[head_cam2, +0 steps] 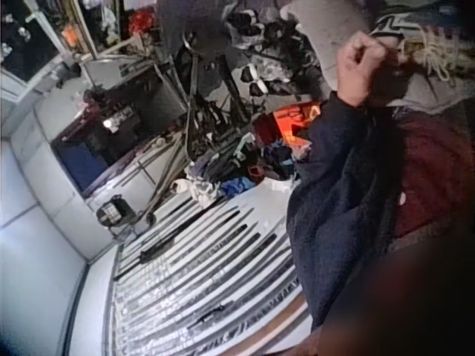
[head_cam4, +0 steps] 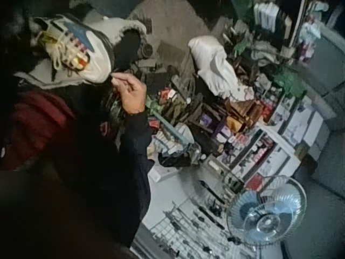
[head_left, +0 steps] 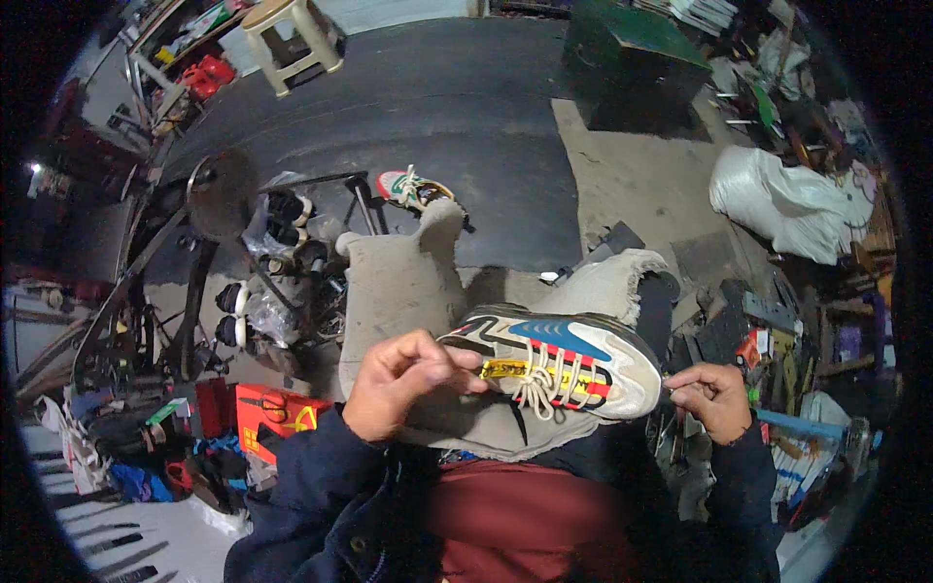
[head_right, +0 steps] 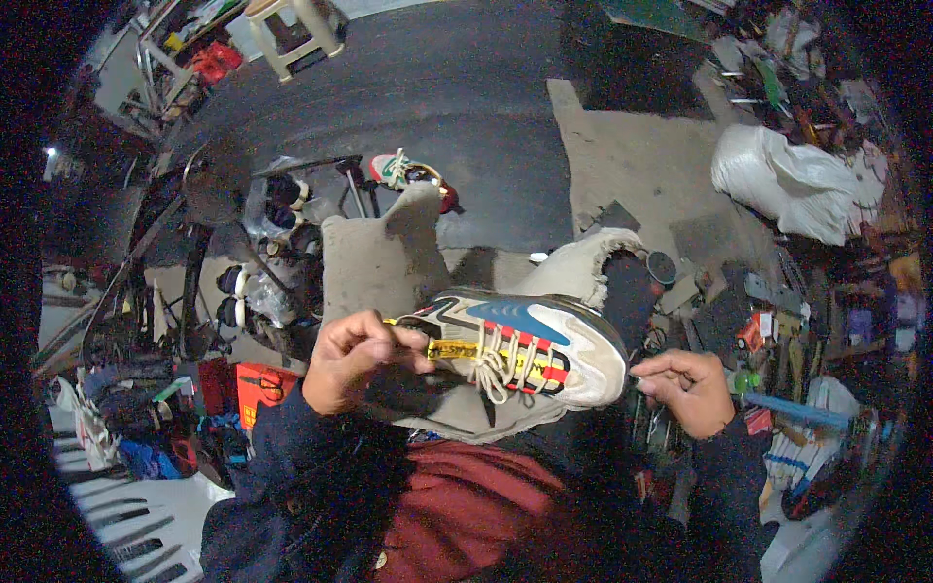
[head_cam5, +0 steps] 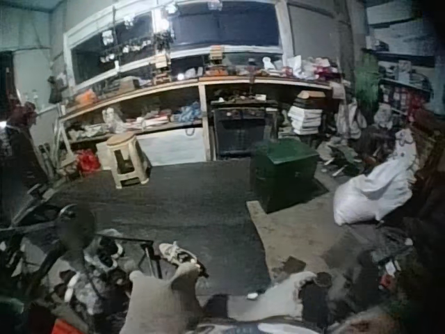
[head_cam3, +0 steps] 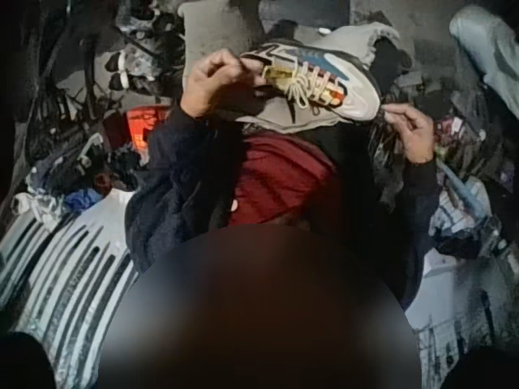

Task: The person hand-sews a white sneaker with a needle and thread, repeatedly inserting the needle through the upper and pulling the thread tight. The shoe is rotated to access different areas along the side and heel.

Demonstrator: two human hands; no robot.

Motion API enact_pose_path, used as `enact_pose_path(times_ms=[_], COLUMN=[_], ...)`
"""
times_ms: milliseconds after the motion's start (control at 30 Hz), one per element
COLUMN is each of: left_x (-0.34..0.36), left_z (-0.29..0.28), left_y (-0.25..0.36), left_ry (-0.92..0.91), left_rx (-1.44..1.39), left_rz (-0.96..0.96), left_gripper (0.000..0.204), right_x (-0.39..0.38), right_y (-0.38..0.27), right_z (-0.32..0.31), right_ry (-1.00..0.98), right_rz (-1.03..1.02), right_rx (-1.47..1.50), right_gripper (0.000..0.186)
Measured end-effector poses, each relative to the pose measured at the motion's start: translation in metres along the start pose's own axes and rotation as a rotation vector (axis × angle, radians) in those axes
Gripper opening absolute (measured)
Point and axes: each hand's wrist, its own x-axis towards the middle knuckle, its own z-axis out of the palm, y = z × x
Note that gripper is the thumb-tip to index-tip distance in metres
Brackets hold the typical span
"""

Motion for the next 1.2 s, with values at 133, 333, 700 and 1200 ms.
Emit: enact_pose_path(times_ms=[133, 333, 700, 1200], left_x=[0.011, 0.029, 0.105, 0.111], left_z=[0.004, -0.006, 0.063, 0.07], left_y=[-0.016, -0.01, -0.078, -0.09], left_ry=[-0.095, -0.349, -0.646, -0.707], left_rx=[-0.206, 0.598, -0.328, -0.189], left_rz=[0.048, -0.196, -0.577, -0.432], left_gripper=[0.026, 0.042, 0.078, 0.046], right_x=[0.002, 0.007, 0.017, 0.013], right_y=[-0.002, 0.006, -0.004, -0.043], right_z=[-0.004, -0.013, -0.04, -0.015], right_ry=[-0.021, -0.115, -0.244, -0.16], right_rz=[0.043, -0.112, 0.182, -0.063], right_rx=[-0.04, -0.079, 0.031, -0.447], right_gripper=[0.016, 0.013, 0.013, 0.017])
